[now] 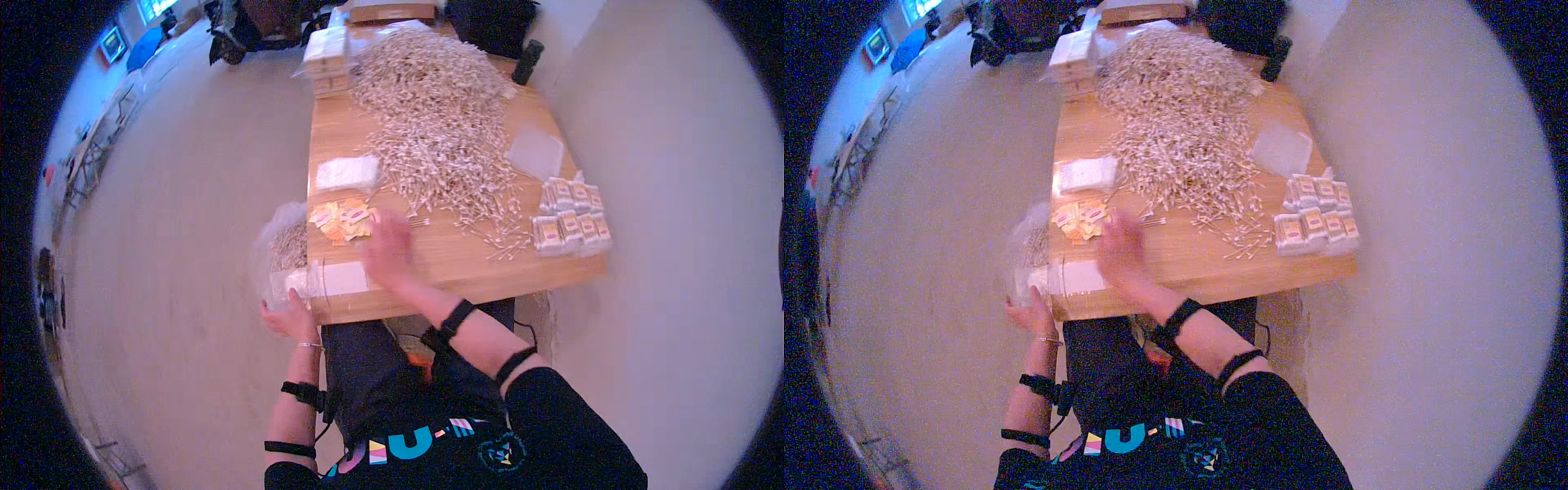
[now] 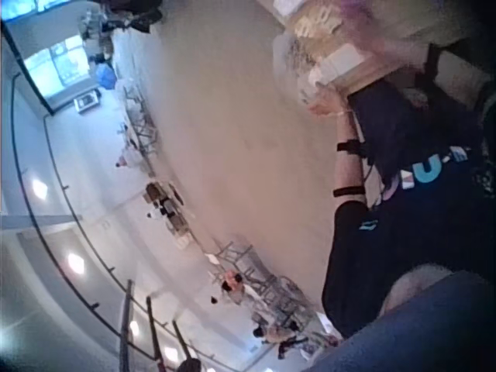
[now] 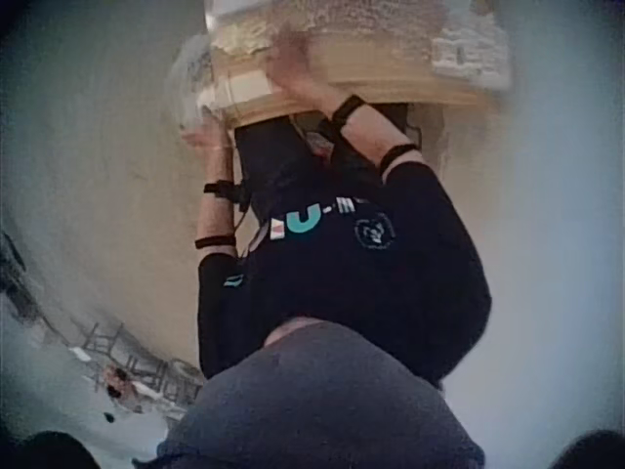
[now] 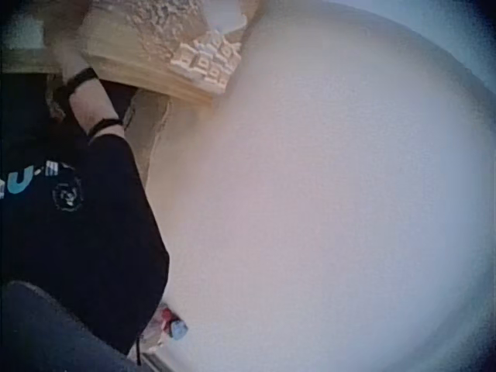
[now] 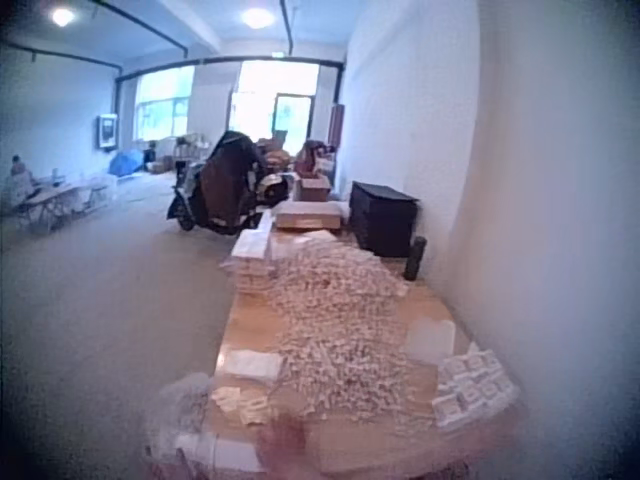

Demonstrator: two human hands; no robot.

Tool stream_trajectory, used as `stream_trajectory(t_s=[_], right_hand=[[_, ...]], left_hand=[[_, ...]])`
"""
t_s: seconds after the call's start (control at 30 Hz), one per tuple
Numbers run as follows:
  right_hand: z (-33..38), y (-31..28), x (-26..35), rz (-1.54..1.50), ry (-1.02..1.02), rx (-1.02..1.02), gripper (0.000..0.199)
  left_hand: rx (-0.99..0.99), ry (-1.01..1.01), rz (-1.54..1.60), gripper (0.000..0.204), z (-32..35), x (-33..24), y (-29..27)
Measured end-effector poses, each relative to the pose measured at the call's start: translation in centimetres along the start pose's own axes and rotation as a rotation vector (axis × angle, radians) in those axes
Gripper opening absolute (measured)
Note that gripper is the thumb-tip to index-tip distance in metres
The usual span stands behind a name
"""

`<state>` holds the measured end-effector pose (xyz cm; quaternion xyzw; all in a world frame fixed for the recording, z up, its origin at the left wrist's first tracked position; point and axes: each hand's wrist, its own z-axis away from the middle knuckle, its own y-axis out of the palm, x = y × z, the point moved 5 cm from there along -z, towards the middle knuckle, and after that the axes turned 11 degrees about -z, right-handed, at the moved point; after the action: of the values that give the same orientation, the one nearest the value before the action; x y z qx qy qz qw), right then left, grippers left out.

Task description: The recorder is counting out small white sticks and placing them into small plastic bags.

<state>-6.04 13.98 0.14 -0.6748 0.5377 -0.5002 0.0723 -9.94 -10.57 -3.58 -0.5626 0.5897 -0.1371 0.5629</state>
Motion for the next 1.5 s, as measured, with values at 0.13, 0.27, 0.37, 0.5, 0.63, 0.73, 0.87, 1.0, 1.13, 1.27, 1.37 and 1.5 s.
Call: stream_trajectory(t_s=[0.13,0.27,0.37,0.5,0.63,0.73,0.87,1.0,1.13,1.27,1.37,1.5], right_hand=[[2.6,-9.8,-8.8,0.280,0.648,-0.283,0.063],[4.9,-14.8,-13.6,0.324,0.877,-0.369,0.056],[5.1,-14.7,-15.8,0.357,0.823,-0.255,0.048],[3.4,-10.7,-16.0,0.167,0.483,-0.070,0.039],[1.4,-8.0,-11.5,-0.079,0.182,0.046,0.034],[-0.4,-9.5,-12.4,-0.060,0.098,-0.060,0.031],[-2.3,-12.8,-16.7,0.141,0.256,-0.157,0.033],[-0.9,-11.8,-15.9,0.063,0.281,0.117,0.040],[1.6,-10.6,-10.0,0.147,0.133,0.190,0.045],[3.5,-8.6,-9.0,0.164,0.062,0.308,0.044],[3.2,-9.0,-11.4,0.212,0.119,0.262,0.041],[3.1,-11.4,-13.2,0.287,0.162,0.084,0.039]], left_hand=[[0.205,0.518,0.203,0.059,2.4,-5.4,-1.1],[0.534,0.976,0.346,0.059,8.3,-10.5,0.6],[0.671,1.095,0.325,0.061,12.5,-13.6,0.8],[0.660,1.167,0.297,0.061,14.5,-16.9,2.3],[0.622,1.127,0.172,0.068,13.2,-18.0,3.0],[0.569,1.184,0.124,0.067,12.8,-19.2,2.7],[0.550,1.190,0.179,0.056,12.9,-19.7,2.8],[0.516,1.202,0.243,0.040,12.8,-19.7,3.3],[0.573,1.094,0.416,0.021,12.3,-18.7,4.1],[0.544,1.075,0.492,0.014,11.9,-18.1,4.1],[0.566,1.073,0.522,0.014,11.6,-17.4,4.1],[0.605,1.059,0.515,0.016,11.2,-16.4,3.7]])
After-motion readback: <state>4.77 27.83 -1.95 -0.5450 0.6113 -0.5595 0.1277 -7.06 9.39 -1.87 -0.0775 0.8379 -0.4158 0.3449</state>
